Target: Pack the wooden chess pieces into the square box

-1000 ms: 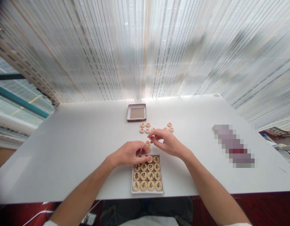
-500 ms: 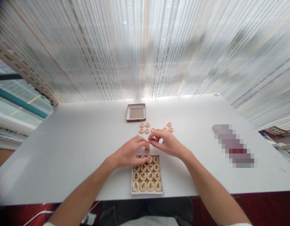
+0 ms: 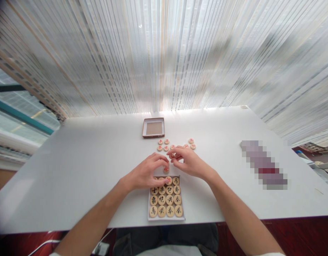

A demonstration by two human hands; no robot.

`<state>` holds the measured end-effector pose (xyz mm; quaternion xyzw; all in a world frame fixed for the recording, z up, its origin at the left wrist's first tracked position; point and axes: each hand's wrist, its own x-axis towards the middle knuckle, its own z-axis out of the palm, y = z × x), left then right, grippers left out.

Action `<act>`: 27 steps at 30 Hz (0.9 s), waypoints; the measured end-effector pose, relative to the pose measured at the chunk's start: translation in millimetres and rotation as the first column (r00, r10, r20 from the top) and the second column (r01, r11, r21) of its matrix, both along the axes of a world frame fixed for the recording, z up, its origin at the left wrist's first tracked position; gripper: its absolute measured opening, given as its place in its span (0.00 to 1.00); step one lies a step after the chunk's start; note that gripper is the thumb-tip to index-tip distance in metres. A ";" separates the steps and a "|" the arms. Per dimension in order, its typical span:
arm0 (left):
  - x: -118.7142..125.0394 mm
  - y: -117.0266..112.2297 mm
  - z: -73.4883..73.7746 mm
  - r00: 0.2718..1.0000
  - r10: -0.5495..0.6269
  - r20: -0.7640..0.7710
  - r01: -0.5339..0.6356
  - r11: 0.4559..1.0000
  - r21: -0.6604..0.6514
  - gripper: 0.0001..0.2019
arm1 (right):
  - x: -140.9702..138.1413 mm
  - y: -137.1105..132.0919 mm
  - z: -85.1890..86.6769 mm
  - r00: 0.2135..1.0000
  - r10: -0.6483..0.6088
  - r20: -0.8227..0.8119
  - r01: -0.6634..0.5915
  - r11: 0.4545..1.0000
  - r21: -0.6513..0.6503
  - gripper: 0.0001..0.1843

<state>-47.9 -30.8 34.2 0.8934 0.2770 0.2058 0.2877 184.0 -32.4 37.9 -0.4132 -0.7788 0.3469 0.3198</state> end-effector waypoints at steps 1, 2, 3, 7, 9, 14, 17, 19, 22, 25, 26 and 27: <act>0.0 0.1 -0.1 1.000 -0.001 -0.003 0.001 1.000 -0.002 0.13 | 0.0 0.1 -0.2 1.000 0.003 -0.006 -0.003 1.000 -0.008 0.12; 0.0 0.2 -0.3 1.000 -0.001 -0.004 0.001 1.000 -0.003 0.13 | 0.1 0.2 -0.2 1.000 0.004 -0.007 -0.004 1.000 -0.013 0.12; 0.0 0.2 -0.6 1.000 -0.001 -0.005 0.001 1.000 -0.004 0.13 | 0.2 0.3 0.0 1.000 0.002 -0.003 -0.002 1.000 -0.016 0.11; -0.4 0.3 -2.0 1.000 0.003 -0.002 -0.003 1.000 0.001 0.12 | 1.2 0.6 1.8 0.999 -0.011 0.044 0.012 1.000 -0.027 0.09; -0.3 0.2 -2.4 1.000 0.001 -0.001 -0.001 1.000 0.004 0.12 | 2.0 0.6 2.5 0.998 -0.012 0.067 0.014 0.999 -0.033 0.08; 0.2 -0.5 -2.5 1.000 0.005 0.001 -0.005 1.000 0.001 0.10 | 3.1 2.7 -0.5 0.996 -0.022 0.089 0.020 1.000 0.020 0.09; -0.1 -0.9 -2.2 1.000 0.004 -0.007 -0.003 1.000 0.012 0.10 | 2.4 6.3 -6.0 0.993 -0.070 0.100 0.061 0.994 0.091 0.09; -0.5 -1.1 -1.9 0.999 0.011 -0.033 -0.011 1.000 0.018 0.09 | 1.3 7.1 -8.8 0.991 -0.099 0.093 0.088 0.989 0.120 0.09; -1.0 -1.3 -1.4 0.996 0.016 -0.092 -0.016 1.000 0.000 0.08 | -0.6 -0.1 -8.4 0.989 -0.130 0.071 0.119 0.982 0.144 0.10; -1.3 -1.8 -0.7 0.994 0.007 -0.110 -0.010 1.000 -0.024 0.09 | -2.6 -20.3 -4.4 0.989 -0.143 0.028 0.138 0.980 0.142 0.10; -1.4 -2.1 -0.5 0.994 0.008 -0.105 -0.011 1.000 -0.027 0.09 | -3.4 -29.1 -3.5 0.989 -0.146 0.008 0.144 0.980 0.136 0.10; -1.5 -2.5 -0.2 0.995 0.009 -0.098 -0.012 0.999 -0.031 0.09 | -4.2 -38.1 -3.4 0.988 -0.153 -0.012 0.153 0.981 0.117 0.10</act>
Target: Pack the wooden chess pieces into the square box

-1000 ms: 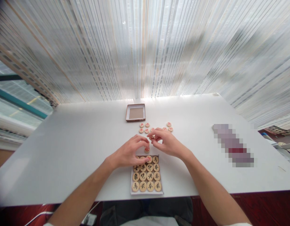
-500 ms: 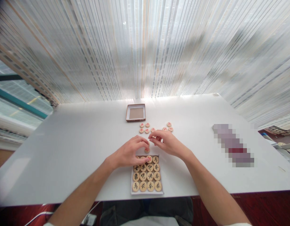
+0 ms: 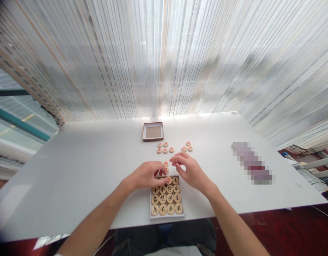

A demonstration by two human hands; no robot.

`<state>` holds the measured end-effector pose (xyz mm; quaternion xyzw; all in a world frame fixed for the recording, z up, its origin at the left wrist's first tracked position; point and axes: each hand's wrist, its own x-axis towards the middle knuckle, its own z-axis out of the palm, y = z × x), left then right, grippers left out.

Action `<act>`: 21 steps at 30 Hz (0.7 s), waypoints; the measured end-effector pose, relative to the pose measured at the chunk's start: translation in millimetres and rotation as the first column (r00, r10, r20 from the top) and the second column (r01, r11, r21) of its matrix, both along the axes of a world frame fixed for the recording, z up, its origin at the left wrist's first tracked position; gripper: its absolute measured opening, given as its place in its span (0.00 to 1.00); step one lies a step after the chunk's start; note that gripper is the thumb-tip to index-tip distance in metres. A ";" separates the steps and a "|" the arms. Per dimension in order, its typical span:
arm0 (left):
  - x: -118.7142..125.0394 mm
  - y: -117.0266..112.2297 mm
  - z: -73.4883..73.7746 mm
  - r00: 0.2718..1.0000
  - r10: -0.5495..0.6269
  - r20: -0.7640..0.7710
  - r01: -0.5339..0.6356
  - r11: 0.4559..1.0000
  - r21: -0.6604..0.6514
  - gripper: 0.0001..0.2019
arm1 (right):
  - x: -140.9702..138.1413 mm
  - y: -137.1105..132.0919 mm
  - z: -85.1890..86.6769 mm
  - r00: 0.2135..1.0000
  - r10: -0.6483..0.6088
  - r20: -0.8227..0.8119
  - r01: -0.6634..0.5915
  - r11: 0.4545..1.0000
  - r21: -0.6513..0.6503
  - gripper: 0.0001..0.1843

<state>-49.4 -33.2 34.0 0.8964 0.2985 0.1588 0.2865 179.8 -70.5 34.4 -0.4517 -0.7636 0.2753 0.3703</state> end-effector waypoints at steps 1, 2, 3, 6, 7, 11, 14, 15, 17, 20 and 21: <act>-0.2 -0.4 0.2 1.000 0.002 0.007 -0.002 1.000 -0.003 0.10 | -0.9 -8.9 -0.9 1.000 -0.013 -0.027 0.013 1.000 -0.015 0.10; -0.4 -0.7 0.4 1.000 0.004 0.011 -0.004 1.000 -0.006 0.10 | -1.8 -17.3 -2.7 0.997 -0.039 -0.060 0.037 0.999 -0.032 0.10; -0.5 -1.0 0.4 1.000 0.004 0.014 -0.004 1.000 -0.010 0.10 | -2.8 -25.1 -5.6 0.993 -0.070 -0.097 0.066 0.997 -0.045 0.09; -0.9 -1.4 -0.2 1.000 0.004 0.012 -0.004 1.000 -0.018 0.11 | -5.8 -42.5 -17.4 0.953 -0.171 -0.249 0.155 0.984 -0.082 0.10; -0.9 -1.3 -0.7 1.000 0.004 0.012 -0.004 1.000 -0.018 0.11 | -6.9 -46.4 -21.6 0.937 -0.200 -0.286 0.180 0.979 -0.093 0.10; -1.0 -0.2 -3.8 1.000 0.000 0.016 0.000 1.000 -0.008 0.11 | -11.1 -54.2 -32.7 0.921 -0.259 -0.292 0.246 0.966 -0.082 0.11; -1.1 0.3 -5.9 1.000 0.000 0.021 0.000 1.000 0.002 0.12 | -13.5 -56.0 -34.9 0.935 -0.265 -0.234 0.251 0.964 -0.086 0.10; -1.2 0.4 -6.3 1.000 0.001 0.024 -0.001 1.000 0.002 0.12 | -14.0 -56.4 -35.0 0.937 -0.264 -0.228 0.249 0.964 -0.093 0.10; -1.3 0.5 -6.7 1.000 0.004 0.030 -0.004 1.000 0.000 0.12 | -14.4 -57.6 -35.0 0.934 -0.263 -0.241 0.245 0.964 -0.105 0.09; -1.6 0.6 -6.4 0.999 0.003 0.035 -0.003 1.000 -0.002 0.12 | -13.8 -59.6 -35.7 0.916 -0.281 -0.287 0.263 0.960 -0.100 0.09; -1.7 0.7 -6.2 0.999 0.001 0.034 -0.001 1.000 -0.003 0.12 | -13.4 -60.1 -36.2 0.908 -0.291 -0.303 0.274 0.957 -0.097 0.08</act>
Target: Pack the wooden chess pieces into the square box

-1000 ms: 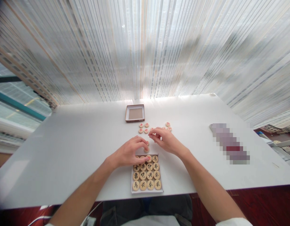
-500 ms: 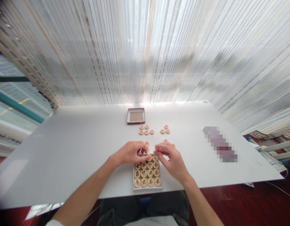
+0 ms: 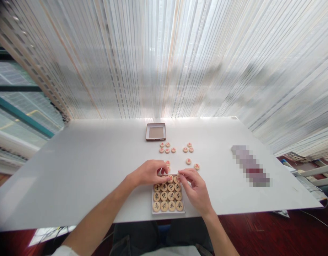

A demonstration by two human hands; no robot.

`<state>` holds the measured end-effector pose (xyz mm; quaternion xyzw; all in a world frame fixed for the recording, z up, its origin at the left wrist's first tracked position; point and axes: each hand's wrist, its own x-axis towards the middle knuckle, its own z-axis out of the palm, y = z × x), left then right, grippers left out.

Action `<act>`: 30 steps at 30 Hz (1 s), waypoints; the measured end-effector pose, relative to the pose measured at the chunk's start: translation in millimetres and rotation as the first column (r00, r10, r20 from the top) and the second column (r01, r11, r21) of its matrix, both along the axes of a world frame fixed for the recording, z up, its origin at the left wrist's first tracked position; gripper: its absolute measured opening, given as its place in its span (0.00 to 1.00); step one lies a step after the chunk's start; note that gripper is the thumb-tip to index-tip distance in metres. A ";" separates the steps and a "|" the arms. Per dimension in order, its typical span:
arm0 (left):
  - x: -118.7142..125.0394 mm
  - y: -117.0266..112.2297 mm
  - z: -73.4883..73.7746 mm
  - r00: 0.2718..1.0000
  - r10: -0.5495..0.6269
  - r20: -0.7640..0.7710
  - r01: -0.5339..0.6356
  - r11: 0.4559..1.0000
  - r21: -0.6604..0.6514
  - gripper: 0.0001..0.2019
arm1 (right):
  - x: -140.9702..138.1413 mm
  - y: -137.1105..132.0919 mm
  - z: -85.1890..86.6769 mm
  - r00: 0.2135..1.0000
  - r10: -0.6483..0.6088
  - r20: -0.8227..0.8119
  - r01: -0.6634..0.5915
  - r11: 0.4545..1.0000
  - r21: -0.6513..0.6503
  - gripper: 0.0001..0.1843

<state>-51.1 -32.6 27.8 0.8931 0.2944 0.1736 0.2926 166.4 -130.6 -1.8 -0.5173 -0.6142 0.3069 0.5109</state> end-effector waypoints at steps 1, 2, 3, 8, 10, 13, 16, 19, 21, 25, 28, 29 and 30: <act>-0.1 0.0 0.3 1.000 -0.001 -0.001 0.001 1.000 0.000 0.11 | 0.5 -0.4 -0.7 1.000 -0.008 -0.015 0.008 1.000 0.005 0.08; -0.1 0.0 0.6 1.000 -0.001 -0.002 0.001 1.000 0.000 0.11 | 0.9 -0.8 -1.5 1.000 -0.011 -0.027 0.011 1.000 0.006 0.08; -0.2 -0.1 1.0 1.000 -0.001 -0.002 0.001 1.000 -0.001 0.11 | 1.2 -0.9 -2.3 0.999 -0.006 -0.034 0.006 1.000 0.003 0.08; -0.4 -0.5 2.8 1.000 -0.001 -0.005 0.001 1.000 -0.010 0.11 | 0.1 -0.4 -2.3 1.000 0.022 0.016 -0.022 0.999 -0.047 0.08; -0.4 -0.5 3.0 1.000 0.003 -0.008 -0.003 1.000 -0.006 0.11 | -1.9 -0.3 -0.2 0.998 0.036 0.049 -0.032 0.996 -0.088 0.08; -0.4 -0.6 2.4 1.000 -0.002 -0.015 0.002 1.000 0.002 0.11 | -5.4 -0.5 2.2 0.993 0.054 0.108 -0.039 0.989 -0.140 0.09; -0.5 -0.6 1.3 1.000 -0.002 -0.016 0.002 1.000 0.013 0.11 | -8.0 -0.4 1.0 0.988 0.040 0.151 -0.017 0.989 -0.148 0.10; -0.6 -0.4 0.3 1.000 -0.002 -0.017 0.002 1.000 0.019 0.11 | -9.2 0.0 -2.0 0.985 -0.008 0.175 0.033 0.990 -0.135 0.11; -0.7 -0.1 -0.3 1.000 -0.003 -0.017 0.003 1.000 0.022 0.11 | -9.7 0.1 -2.9 0.982 -0.029 0.186 0.054 0.990 -0.129 0.10; -0.8 -0.1 -1.1 1.000 -0.002 -0.011 0.003 0.999 0.032 0.11 | -9.7 0.0 -1.1 0.979 -0.024 0.204 0.053 0.989 -0.136 0.11; -0.9 -0.3 -1.3 1.000 0.001 -0.007 -0.001 1.000 0.022 0.11 | -8.5 0.3 0.4 0.983 -0.031 0.182 0.055 0.990 -0.128 0.11; -0.9 -0.2 -1.3 1.000 0.003 -0.006 -0.003 1.000 0.016 0.11 | -8.1 0.4 0.7 0.984 -0.036 0.172 0.058 0.991 -0.122 0.11; -1.0 -0.1 -1.3 1.000 0.002 -0.005 -0.002 1.000 0.009 0.11 | -7.8 0.3 1.1 0.985 -0.040 0.165 0.060 0.992 -0.115 0.11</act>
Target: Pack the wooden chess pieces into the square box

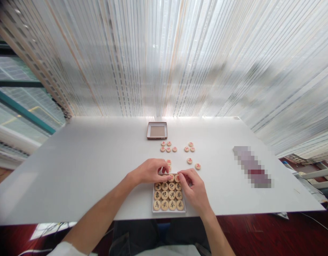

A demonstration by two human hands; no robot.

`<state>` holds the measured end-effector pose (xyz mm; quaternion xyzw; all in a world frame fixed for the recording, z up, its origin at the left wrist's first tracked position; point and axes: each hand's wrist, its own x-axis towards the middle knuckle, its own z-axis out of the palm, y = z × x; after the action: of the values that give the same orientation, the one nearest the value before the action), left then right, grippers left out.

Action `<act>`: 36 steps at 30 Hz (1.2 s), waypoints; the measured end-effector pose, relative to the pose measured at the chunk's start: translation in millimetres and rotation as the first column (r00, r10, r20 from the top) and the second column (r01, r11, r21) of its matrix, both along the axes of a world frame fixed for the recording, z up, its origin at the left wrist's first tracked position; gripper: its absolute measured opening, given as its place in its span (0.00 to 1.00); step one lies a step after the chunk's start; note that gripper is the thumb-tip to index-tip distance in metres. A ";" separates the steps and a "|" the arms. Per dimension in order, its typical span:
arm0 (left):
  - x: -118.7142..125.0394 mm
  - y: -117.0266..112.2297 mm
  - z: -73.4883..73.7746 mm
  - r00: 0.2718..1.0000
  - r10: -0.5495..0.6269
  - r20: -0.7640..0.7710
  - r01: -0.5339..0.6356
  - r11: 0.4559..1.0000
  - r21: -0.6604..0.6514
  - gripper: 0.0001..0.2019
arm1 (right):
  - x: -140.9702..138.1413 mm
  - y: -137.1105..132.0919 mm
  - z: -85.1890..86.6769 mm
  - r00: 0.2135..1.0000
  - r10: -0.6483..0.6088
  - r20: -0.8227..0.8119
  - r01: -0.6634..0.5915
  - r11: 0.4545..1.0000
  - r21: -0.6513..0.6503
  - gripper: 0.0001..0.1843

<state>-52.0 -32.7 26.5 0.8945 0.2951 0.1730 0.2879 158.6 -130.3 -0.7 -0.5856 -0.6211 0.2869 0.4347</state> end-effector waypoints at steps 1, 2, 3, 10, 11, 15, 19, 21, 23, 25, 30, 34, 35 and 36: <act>0.0 0.2 0.0 1.000 -0.002 0.002 0.002 1.000 -0.007 0.12 | 0.1 -0.1 0.3 1.000 -0.001 -0.001 0.001 1.000 0.007 0.11; -0.1 0.4 -0.1 1.000 -0.006 0.005 0.006 1.000 -0.013 0.12 | 0.1 -0.3 0.7 1.000 0.001 0.004 -0.001 1.000 0.016 0.11; -0.1 0.6 -0.2 1.000 -0.011 0.008 0.011 1.000 -0.019 0.12 | -0.1 -0.6 1.0 1.000 0.004 0.012 -0.005 1.000 0.024 0.10; 1.0 0.7 -0.8 1.000 -0.015 0.005 0.015 1.000 -0.025 0.12 | -1.4 -1.3 0.6 0.994 0.058 0.091 -0.063 0.997 0.050 0.09; 0.9 0.8 -0.7 1.000 -0.017 0.005 0.017 0.999 -0.026 0.12 | -1.4 -1.2 0.6 0.993 0.063 0.100 -0.069 0.996 0.051 0.08; -1.5 3.7 -1.2 1.000 0.016 0.014 -0.016 0.999 -0.030 0.11 | -2.0 -0.7 1.1 0.990 0.070 0.121 -0.077 0.996 0.052 0.07; -4.8 9.7 -3.4 0.990 0.134 0.043 -0.135 0.990 0.027 0.08 | -2.4 -0.8 0.3 0.991 0.068 0.119 -0.074 0.996 0.046 0.08; -5.2 12.2 -4.9 0.983 0.176 0.053 -0.180 0.980 0.086 0.07 | -2.3 -0.9 -0.4 0.990 0.069 0.120 -0.075 0.996 0.049 0.08; -4.5 13.7 -6.7 0.980 0.190 0.058 -0.197 0.970 0.139 0.06 | -2.2 -1.0 -1.0 0.990 0.070 0.121 -0.076 0.996 0.052 0.08; -3.3 14.3 -8.6 0.982 0.178 0.065 -0.187 0.968 0.165 0.05 | -2.2 -0.9 -1.3 0.990 0.069 0.119 -0.076 0.996 0.054 0.07; -1.6 15.1 -12.3 0.989 0.121 0.085 -0.135 0.972 0.192 0.10 | -2.7 -0.5 -1.2 0.992 0.063 0.107 -0.069 0.996 0.052 0.07; -2.1 16.1 -13.3 0.992 0.095 0.087 -0.111 0.973 0.203 0.12 | -3.2 -0.6 0.4 0.993 0.059 0.104 -0.065 0.996 0.054 0.08; -2.3 16.4 -13.3 0.993 0.089 0.083 -0.105 0.973 0.207 0.12 | -3.2 -0.6 1.0 0.993 0.060 0.101 -0.065 0.996 0.053 0.08; -2.6 16.7 -13.3 0.993 0.084 0.078 -0.099 0.973 0.211 0.12 | -3.0 -0.7 1.7 0.994 0.059 0.095 -0.064 0.997 0.050 0.08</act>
<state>-54.6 -16.0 13.3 0.8993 0.3054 0.2475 0.1916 155.6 -131.0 1.0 -0.5673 -0.6659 0.2557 0.4115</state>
